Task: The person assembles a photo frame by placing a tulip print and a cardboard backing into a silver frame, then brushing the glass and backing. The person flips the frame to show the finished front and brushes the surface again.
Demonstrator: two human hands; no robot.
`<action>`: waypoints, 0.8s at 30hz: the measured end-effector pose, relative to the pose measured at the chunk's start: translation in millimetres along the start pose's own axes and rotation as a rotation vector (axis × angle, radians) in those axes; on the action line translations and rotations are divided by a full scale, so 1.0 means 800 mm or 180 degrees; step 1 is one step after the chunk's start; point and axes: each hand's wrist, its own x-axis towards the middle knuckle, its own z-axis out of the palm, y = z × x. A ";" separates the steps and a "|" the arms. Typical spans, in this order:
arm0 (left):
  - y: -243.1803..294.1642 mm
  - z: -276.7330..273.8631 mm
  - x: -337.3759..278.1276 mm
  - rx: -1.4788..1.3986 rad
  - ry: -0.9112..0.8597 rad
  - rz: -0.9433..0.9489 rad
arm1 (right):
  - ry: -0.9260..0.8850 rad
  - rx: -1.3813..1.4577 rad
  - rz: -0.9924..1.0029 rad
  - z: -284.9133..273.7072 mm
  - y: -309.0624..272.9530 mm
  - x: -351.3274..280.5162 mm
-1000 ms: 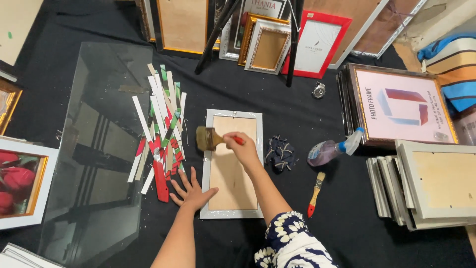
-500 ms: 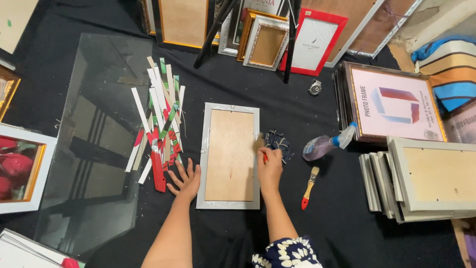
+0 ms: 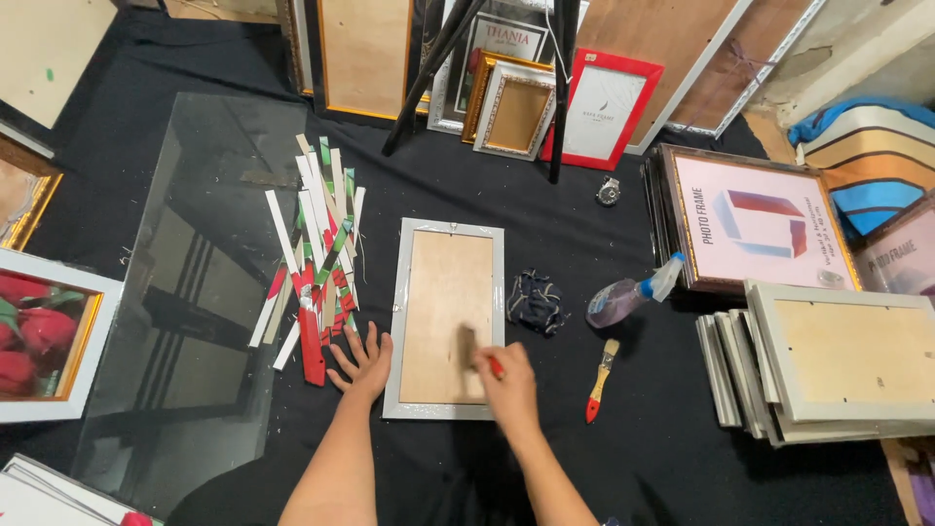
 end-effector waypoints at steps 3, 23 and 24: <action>-0.008 0.007 0.010 -0.0270 0.0110 0.0134 | -0.1276 0.1545 0.1485 0.021 -0.035 -0.034; -0.027 0.027 0.053 0.0290 0.0190 0.0200 | 0.0080 -0.0942 0.0539 -0.038 -0.037 -0.017; -0.028 0.025 0.053 0.0300 0.0198 0.0210 | -0.0231 -0.0155 0.0390 -0.018 -0.025 -0.020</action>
